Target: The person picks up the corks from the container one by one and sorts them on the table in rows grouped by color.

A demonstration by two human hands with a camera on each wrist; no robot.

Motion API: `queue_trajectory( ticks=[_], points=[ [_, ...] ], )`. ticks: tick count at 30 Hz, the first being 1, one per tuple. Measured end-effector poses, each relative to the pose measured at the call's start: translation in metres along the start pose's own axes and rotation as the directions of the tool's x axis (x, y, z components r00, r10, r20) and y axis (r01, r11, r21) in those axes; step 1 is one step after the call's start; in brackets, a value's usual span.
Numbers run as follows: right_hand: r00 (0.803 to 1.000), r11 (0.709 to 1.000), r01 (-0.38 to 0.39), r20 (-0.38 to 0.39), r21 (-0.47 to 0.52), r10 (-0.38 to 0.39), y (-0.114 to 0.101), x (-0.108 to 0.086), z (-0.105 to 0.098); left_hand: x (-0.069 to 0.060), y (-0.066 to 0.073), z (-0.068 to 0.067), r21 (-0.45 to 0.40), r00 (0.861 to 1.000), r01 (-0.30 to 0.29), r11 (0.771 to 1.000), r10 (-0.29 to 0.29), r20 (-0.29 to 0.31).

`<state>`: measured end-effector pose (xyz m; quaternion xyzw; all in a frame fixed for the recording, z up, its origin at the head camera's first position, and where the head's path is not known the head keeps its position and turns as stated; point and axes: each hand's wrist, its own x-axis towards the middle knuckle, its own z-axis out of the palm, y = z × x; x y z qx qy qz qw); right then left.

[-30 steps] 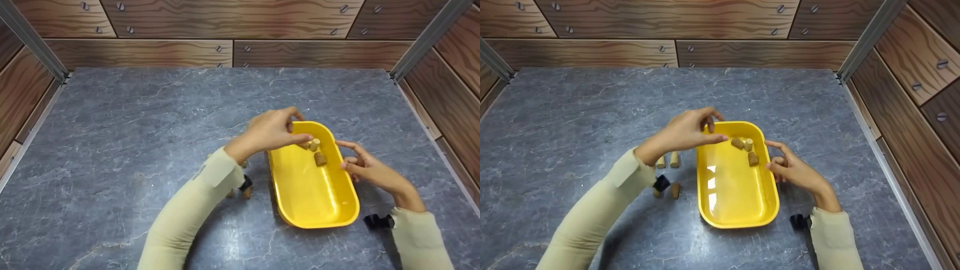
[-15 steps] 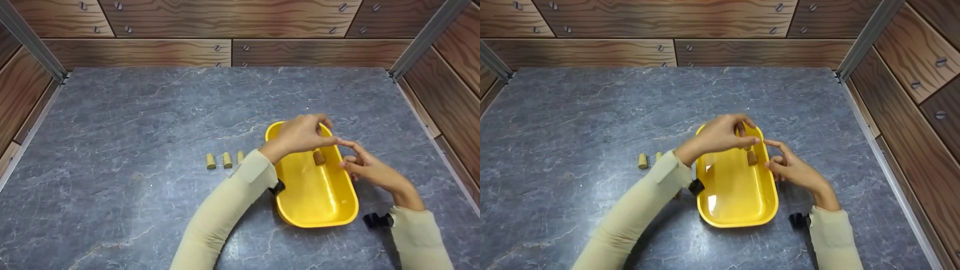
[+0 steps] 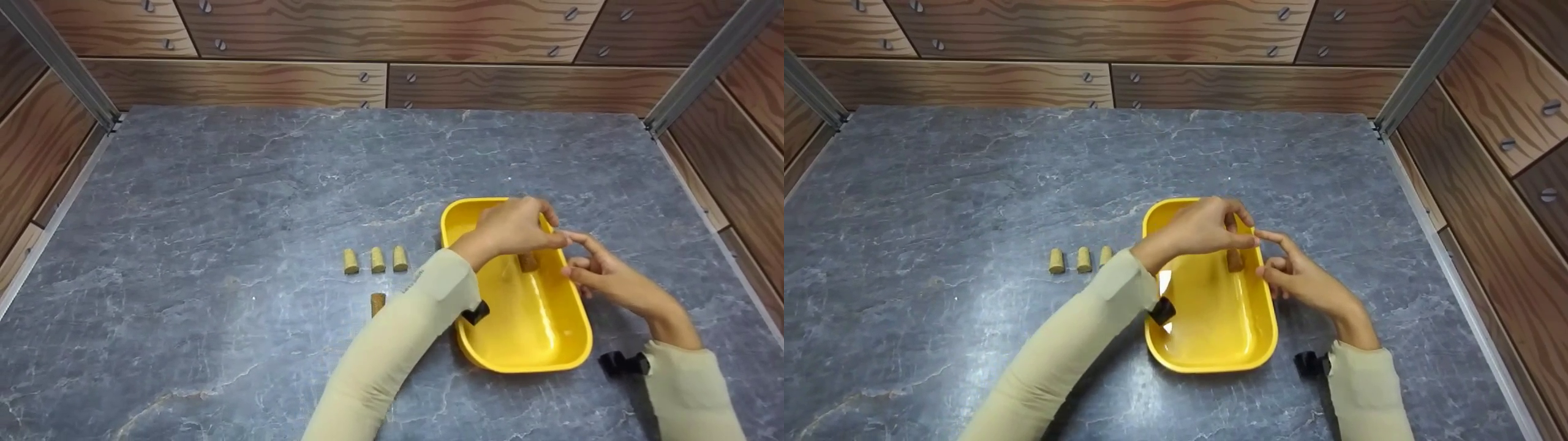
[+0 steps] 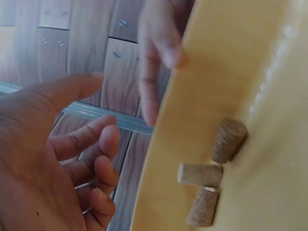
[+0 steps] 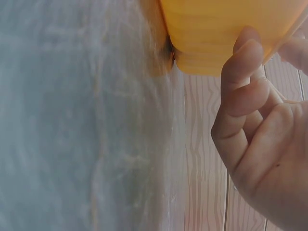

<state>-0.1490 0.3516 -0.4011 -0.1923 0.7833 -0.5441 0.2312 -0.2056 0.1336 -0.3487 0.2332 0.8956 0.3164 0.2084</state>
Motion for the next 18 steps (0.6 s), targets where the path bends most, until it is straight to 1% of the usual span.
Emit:
queue_trajectory(
  ticks=[6, 9, 12, 18],
  points=[
    [1.0, 1.0, 0.003, -0.006, -0.007, -0.003, 0.001, 0.001, 0.001, 0.007, -0.008, 0.011, 0.036, 0.999, 0.031, 0.999, -0.03, -0.017],
    [1.0, 1.0, 0.0, -0.002, -0.003, 0.0, 0.0, 0.002, 0.002, 0.009, -0.014, 0.013, 0.036, 0.999, 0.043, 0.998, -0.043, -0.003],
    [1.0, 1.0, -0.003, 0.0, -0.006, 0.003, 0.0, 0.003, 0.002, 0.009, -0.017, 0.014, 0.044, 0.999, 0.037, 0.998, -0.037, 0.01],
    [1.0, 1.0, 0.006, 0.001, -0.005, -0.006, 0.0, 0.001, 0.001, 0.011, -0.016, 0.016, 0.089, 0.999, 0.026, 0.996, -0.029, 0.036]
  ],
)
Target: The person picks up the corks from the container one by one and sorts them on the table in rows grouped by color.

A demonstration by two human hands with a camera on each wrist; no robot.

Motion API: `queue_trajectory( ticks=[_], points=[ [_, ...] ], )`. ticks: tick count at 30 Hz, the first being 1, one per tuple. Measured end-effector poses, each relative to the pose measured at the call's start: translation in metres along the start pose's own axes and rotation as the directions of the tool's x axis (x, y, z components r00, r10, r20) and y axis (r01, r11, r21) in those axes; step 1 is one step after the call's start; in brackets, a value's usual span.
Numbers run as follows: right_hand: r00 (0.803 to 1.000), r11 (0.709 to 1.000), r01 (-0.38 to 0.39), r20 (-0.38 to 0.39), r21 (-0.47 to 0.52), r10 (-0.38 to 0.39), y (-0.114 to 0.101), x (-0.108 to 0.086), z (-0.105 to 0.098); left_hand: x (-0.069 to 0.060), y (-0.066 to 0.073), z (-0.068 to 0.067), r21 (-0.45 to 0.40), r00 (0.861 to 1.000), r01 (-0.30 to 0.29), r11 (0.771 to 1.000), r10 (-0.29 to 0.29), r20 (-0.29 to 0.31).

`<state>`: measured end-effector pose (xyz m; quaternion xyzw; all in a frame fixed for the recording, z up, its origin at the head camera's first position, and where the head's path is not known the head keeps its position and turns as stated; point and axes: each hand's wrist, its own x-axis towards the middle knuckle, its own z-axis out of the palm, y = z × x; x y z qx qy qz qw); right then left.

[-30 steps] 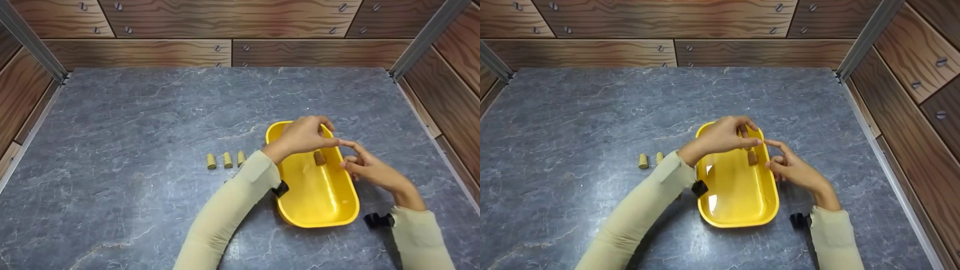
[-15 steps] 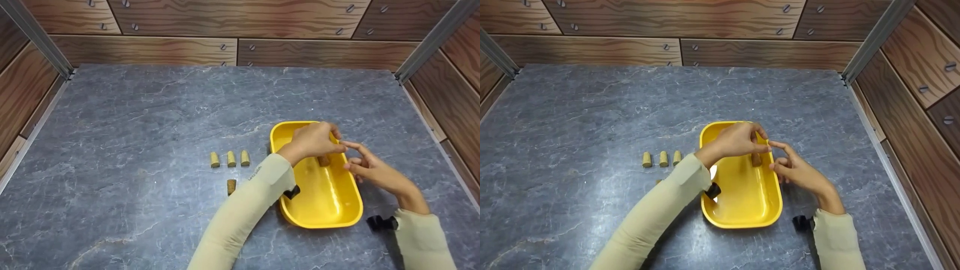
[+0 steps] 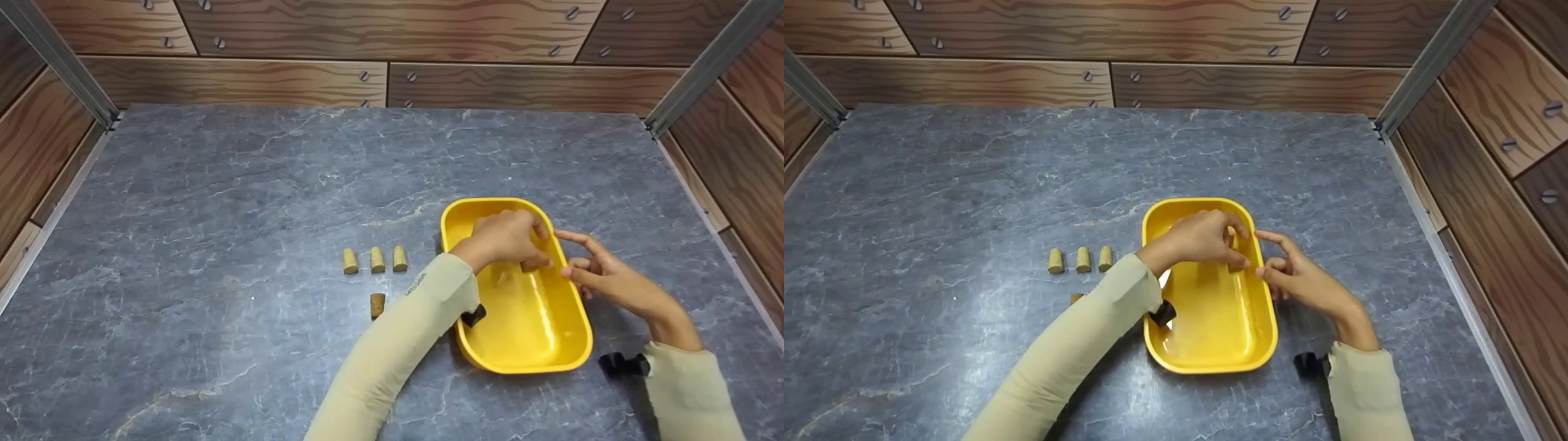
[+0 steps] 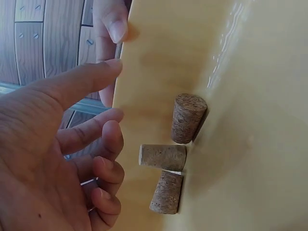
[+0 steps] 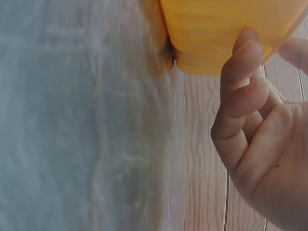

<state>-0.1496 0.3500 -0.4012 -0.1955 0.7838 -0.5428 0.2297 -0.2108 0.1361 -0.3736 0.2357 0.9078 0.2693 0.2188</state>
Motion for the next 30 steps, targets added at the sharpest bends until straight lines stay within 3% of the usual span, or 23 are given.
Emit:
queue_trajectory(
  ticks=[10, 19, 30],
  points=[
    [0.998, 0.998, -0.055, -0.026, -0.031, 0.054, 0.001, 0.0, -0.001, 0.005, 0.002, 0.006, 0.12, 0.999, 0.015, 0.993, -0.02, 0.044],
    [1.0, 1.0, -0.025, -0.006, -0.005, 0.025, -0.001, 0.0, 0.0, 0.009, 0.005, 0.014, 0.265, 0.997, 0.057, 0.963, -0.068, 0.032],
    [1.0, 1.0, -0.005, 0.01, 0.023, 0.004, 0.0, 0.0, -0.001, 0.013, 0.007, 0.017, 0.351, 0.996, 0.086, 0.932, -0.087, -0.013]
  ],
)
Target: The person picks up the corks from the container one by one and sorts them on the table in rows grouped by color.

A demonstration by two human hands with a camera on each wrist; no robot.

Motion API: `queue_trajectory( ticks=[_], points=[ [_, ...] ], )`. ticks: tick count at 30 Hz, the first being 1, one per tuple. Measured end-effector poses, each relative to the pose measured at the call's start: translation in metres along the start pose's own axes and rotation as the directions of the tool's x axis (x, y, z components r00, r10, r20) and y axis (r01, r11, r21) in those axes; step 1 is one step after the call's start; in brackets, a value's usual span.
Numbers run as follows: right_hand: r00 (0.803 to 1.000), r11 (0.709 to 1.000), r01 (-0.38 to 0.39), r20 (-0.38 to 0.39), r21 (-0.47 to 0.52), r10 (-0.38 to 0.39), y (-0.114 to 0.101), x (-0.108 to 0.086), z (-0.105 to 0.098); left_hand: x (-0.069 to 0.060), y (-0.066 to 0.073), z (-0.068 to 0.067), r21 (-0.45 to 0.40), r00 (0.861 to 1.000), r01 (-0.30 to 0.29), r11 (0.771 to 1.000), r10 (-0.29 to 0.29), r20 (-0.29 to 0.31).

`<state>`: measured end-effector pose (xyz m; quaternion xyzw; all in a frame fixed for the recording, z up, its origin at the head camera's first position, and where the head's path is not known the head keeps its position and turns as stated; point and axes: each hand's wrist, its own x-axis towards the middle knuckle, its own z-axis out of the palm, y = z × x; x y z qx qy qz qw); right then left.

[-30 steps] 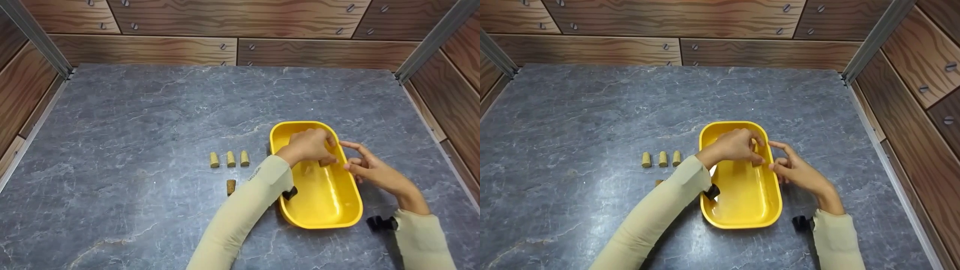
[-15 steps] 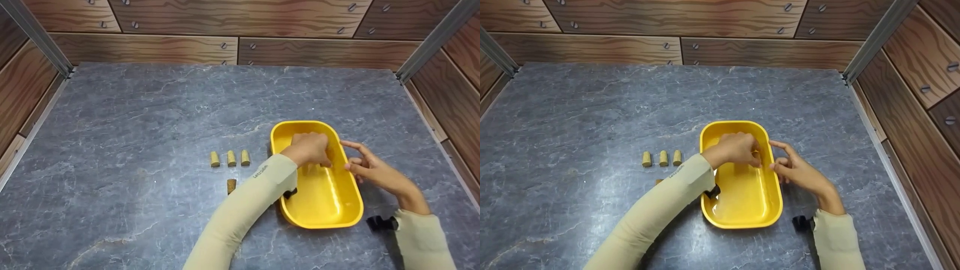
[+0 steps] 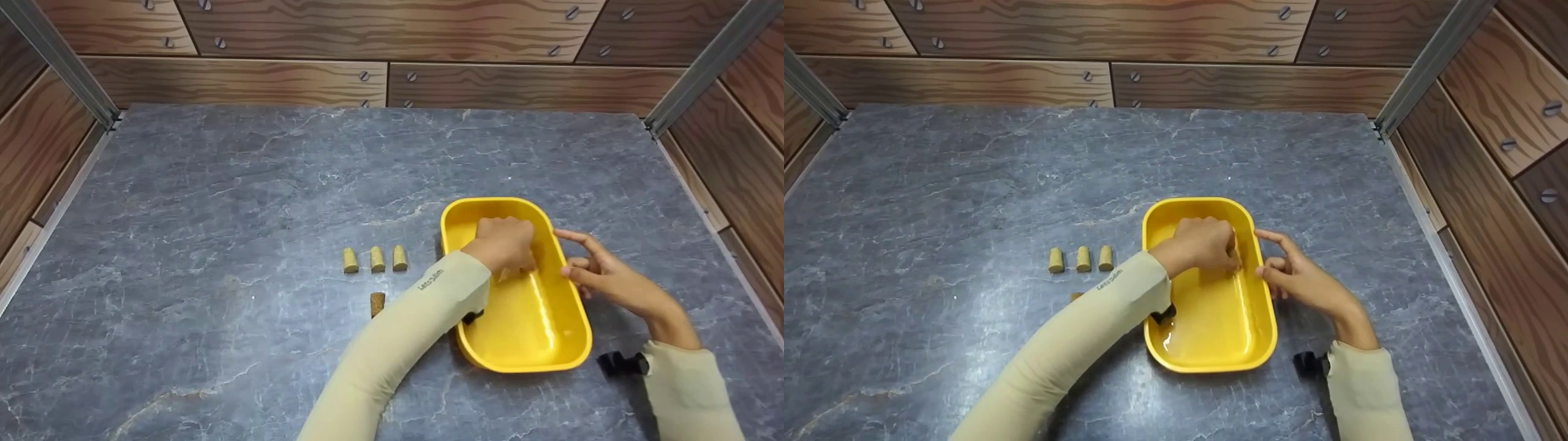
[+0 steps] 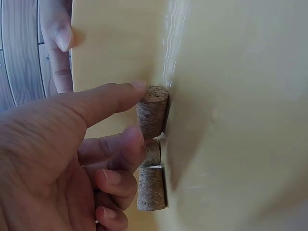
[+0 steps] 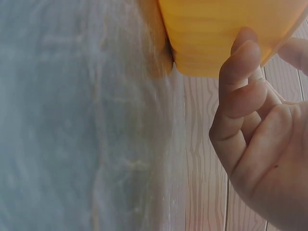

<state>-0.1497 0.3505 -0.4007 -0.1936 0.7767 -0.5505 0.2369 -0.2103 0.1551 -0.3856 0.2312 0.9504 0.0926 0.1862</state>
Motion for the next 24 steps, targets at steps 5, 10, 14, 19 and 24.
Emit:
queue_trajectory(
  ticks=[5, 10, 14, 19, 24],
  points=[
    [1.0, 1.0, 0.004, -0.001, -0.004, -0.004, 0.0, 0.0, 0.0, -0.002, 0.001, -0.002, -0.008, 1.0, -0.019, 1.0, 0.019, -0.006],
    [1.0, 0.999, -0.019, -0.018, -0.026, 0.019, 0.0, 0.0, 0.0, -0.005, 0.001, -0.004, -0.047, 0.999, -0.047, 0.998, 0.046, -0.015],
    [0.999, 0.999, -0.027, -0.02, -0.037, 0.027, 0.001, 0.0, 0.001, -0.01, 0.002, -0.009, -0.055, 0.998, -0.052, 0.997, 0.05, -0.022],
    [1.0, 0.999, -0.004, -0.011, -0.037, 0.003, 0.001, 0.0, 0.0, -0.019, 0.011, -0.025, -0.023, 0.998, -0.066, 0.998, 0.066, -0.009],
    [1.0, 1.0, 0.007, -0.012, -0.026, -0.008, 0.001, -0.001, -0.001, -0.033, 0.017, -0.046, -0.017, 0.995, -0.104, 0.994, 0.104, -0.01]
  ],
)
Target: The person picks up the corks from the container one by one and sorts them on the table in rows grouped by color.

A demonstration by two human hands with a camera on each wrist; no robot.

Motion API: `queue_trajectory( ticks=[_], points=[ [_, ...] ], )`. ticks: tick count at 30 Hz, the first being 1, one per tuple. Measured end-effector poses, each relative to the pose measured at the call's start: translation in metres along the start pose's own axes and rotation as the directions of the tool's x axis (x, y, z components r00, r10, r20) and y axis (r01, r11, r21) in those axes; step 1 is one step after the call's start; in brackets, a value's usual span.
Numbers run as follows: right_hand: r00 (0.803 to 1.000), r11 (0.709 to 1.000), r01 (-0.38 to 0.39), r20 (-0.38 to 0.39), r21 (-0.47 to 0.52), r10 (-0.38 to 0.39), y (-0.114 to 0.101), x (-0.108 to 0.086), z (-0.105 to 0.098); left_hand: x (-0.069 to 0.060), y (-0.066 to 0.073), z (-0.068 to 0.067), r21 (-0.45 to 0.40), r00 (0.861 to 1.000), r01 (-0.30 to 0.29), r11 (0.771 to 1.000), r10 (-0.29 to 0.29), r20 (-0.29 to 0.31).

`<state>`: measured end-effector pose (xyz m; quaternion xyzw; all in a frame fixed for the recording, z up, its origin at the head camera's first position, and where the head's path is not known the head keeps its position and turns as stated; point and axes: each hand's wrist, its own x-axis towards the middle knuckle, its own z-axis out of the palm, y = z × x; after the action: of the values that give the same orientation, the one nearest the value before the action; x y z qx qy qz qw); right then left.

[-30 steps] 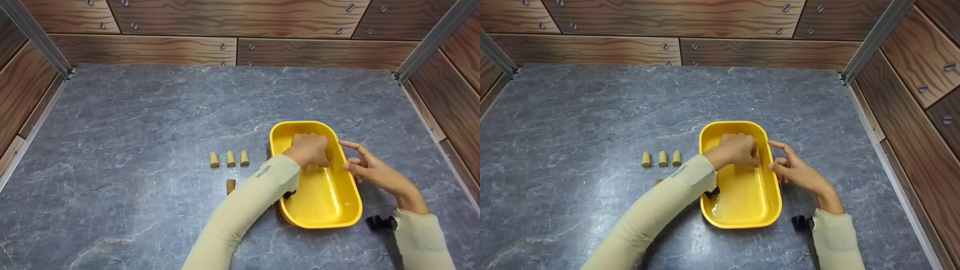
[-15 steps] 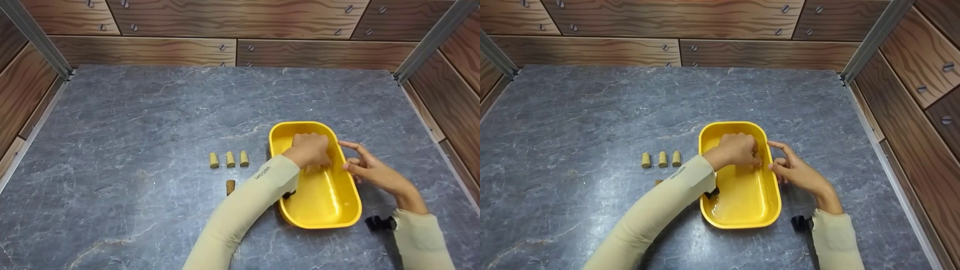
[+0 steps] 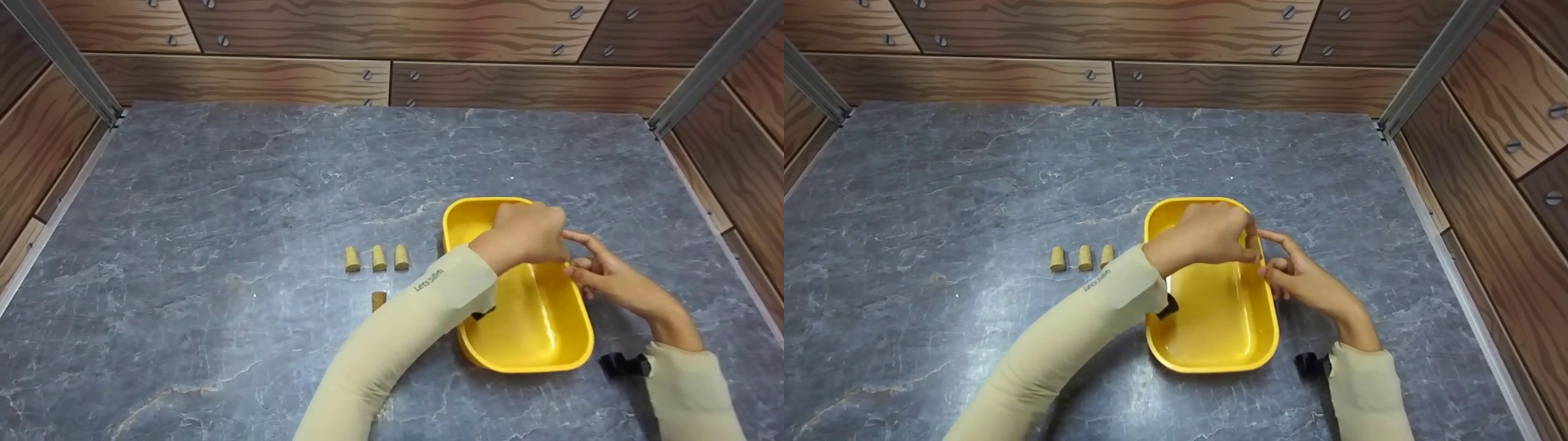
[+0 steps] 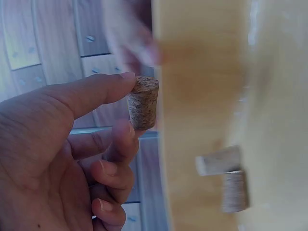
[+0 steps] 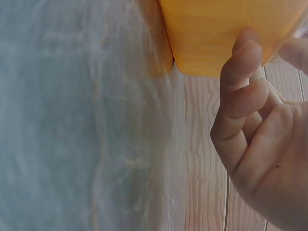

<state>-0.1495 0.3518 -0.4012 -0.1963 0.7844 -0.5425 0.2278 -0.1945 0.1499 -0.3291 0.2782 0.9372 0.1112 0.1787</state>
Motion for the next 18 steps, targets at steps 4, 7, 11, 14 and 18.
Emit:
queue_trajectory(
  ticks=[4, 7, 11, 14, 18],
  points=[
    [1.0, 1.0, -0.017, -0.002, 0.011, 0.017, 0.0, 0.0, 0.0, -0.015, -0.007, -0.015, -0.046, 0.996, -0.064, 0.997, 0.062, -0.059],
    [1.0, 1.0, -0.02, -0.001, 0.0, 0.02, -0.001, 0.0, 0.0, -0.029, -0.017, -0.027, -0.09, 0.991, -0.095, 0.991, 0.085, -0.106],
    [1.0, 1.0, -0.02, -0.001, -0.016, 0.02, -0.002, 0.0, -0.001, -0.048, -0.032, -0.039, -0.13, 0.987, -0.094, 0.987, 0.075, -0.141],
    [1.0, 1.0, -0.012, -0.006, -0.016, 0.012, -0.002, 0.001, -0.001, -0.062, -0.045, -0.043, -0.147, 0.985, -0.084, 0.986, 0.06, -0.161],
    [1.0, 1.0, 0.0, -0.009, -0.006, 0.0, -0.001, 0.001, 0.001, -0.082, -0.069, -0.041, -0.165, 0.979, -0.075, 0.983, 0.041, -0.202]
  ],
)
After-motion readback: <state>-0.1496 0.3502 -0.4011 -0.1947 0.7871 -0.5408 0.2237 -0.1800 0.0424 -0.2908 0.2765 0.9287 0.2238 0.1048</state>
